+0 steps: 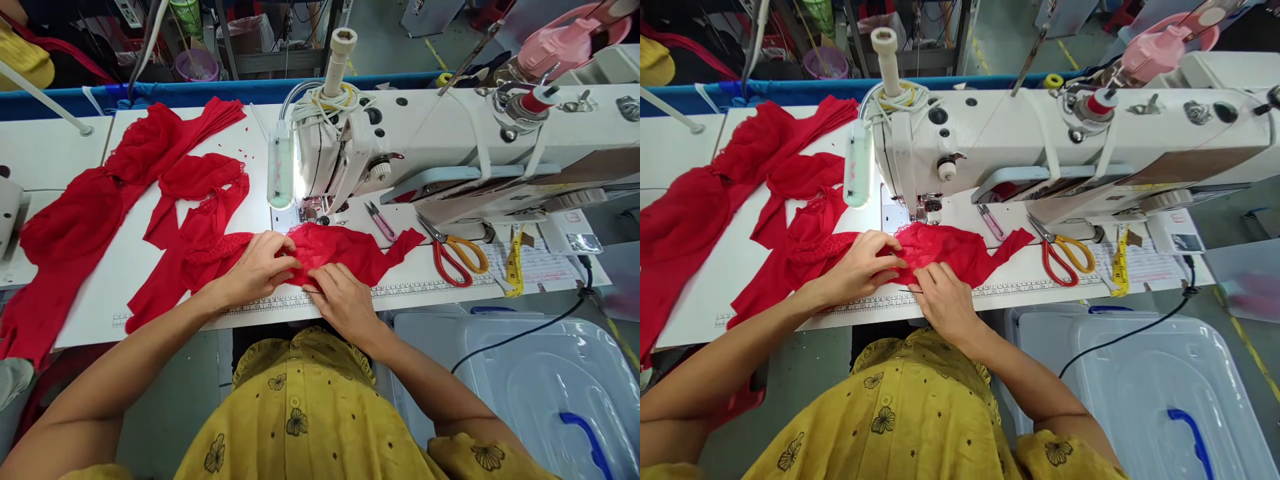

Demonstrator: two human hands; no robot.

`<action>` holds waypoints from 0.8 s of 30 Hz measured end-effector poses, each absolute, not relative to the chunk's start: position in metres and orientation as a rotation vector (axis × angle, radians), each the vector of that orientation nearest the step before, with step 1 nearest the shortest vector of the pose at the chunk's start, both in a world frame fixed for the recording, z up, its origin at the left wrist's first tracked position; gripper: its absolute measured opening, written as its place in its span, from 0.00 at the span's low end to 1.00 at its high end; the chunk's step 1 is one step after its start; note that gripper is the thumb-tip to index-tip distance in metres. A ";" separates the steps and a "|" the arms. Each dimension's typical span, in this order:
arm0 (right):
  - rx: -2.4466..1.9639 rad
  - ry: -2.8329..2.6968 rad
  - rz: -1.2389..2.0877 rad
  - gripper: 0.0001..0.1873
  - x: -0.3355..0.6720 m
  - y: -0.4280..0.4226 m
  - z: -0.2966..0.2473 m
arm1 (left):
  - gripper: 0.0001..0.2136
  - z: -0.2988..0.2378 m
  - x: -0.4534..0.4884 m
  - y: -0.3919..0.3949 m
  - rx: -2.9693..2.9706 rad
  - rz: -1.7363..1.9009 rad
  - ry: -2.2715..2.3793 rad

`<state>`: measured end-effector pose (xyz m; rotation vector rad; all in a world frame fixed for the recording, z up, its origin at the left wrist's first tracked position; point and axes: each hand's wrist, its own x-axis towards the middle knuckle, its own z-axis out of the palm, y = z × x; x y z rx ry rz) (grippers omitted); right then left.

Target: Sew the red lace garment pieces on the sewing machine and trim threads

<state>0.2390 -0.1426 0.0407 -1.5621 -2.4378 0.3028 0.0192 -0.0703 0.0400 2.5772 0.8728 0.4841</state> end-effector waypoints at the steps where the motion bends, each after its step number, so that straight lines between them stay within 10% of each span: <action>1: -1.569 -2.440 0.323 0.14 0.239 -0.142 0.041 | 0.08 0.038 0.020 -0.068 2.574 0.467 0.858; 24: -1.355 -2.275 1.069 0.07 0.255 -0.124 0.098 | 0.10 0.076 0.020 -0.072 2.028 0.441 0.710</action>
